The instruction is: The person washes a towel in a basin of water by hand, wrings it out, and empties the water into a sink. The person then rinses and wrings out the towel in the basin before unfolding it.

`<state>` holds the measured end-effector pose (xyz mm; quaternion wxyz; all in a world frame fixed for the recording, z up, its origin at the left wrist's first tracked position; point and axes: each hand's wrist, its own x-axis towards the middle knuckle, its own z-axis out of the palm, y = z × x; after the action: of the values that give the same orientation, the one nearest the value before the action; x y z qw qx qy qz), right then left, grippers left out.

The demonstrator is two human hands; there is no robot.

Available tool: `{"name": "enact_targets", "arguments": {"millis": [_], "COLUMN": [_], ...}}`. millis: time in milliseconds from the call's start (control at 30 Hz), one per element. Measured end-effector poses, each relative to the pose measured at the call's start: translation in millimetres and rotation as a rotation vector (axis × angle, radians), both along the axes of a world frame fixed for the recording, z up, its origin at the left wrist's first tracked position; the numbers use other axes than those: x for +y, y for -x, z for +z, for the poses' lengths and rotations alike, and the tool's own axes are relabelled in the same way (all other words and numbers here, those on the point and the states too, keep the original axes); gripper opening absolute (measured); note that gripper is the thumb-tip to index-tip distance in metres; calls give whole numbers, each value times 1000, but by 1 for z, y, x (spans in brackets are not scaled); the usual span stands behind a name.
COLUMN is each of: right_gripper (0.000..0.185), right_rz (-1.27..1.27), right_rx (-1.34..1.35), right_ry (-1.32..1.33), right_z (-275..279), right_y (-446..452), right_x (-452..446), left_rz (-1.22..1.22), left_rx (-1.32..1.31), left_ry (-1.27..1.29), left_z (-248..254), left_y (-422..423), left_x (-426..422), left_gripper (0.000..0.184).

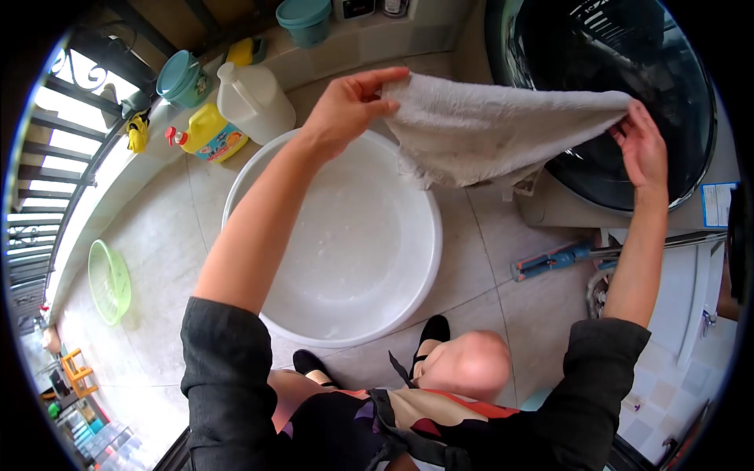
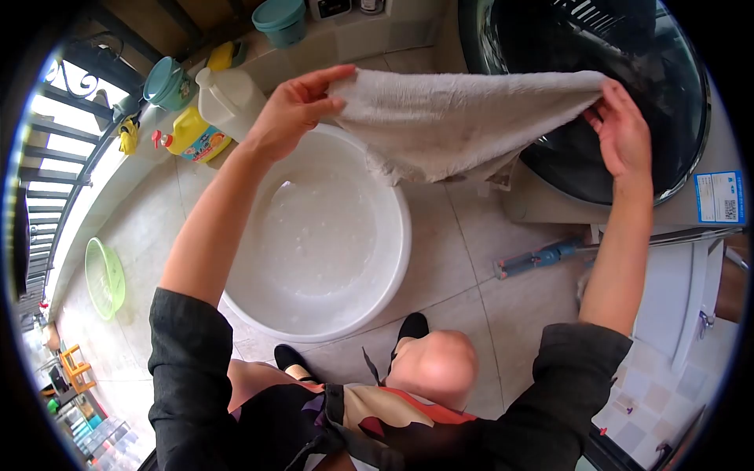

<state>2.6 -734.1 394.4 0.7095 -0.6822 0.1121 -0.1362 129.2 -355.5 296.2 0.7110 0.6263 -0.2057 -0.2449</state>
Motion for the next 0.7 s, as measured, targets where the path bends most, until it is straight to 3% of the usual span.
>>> {"name": "enact_targets", "arguments": {"millis": [67,167,367,467,533,600,700], "right_gripper": [14,14,13,12,12,12,11], "right_rz": [-37,-27,-158,-114,-174,-263,-399], "right_rx": [122,86,-220,-369,-398,-417,-282], "right_ry": [59,-12,-53,-115,-130,-142,-85], "right_z": [-15,-28,-22,-20,-26,-42,-109], "right_y": [-13,-47,-128,-153,-149,-145,-124], "right_x": [-2,10,36,17,35,41,47], "left_rz": [16,58,295,197,221,243,127], "left_rx": [-19,-4,-88,-194,-225,-259,-298], "left_ry": [-59,-196,179,170,160,150,-165], "left_z": [-16,-24,7,19,15,2,-62], "left_y": [-11,-36,-86,-108,-103,-95,-80], "left_x": [-8,-17,-38,-30,-27,-22,-11], "left_gripper": [41,40,40,51,44,38,39]}}
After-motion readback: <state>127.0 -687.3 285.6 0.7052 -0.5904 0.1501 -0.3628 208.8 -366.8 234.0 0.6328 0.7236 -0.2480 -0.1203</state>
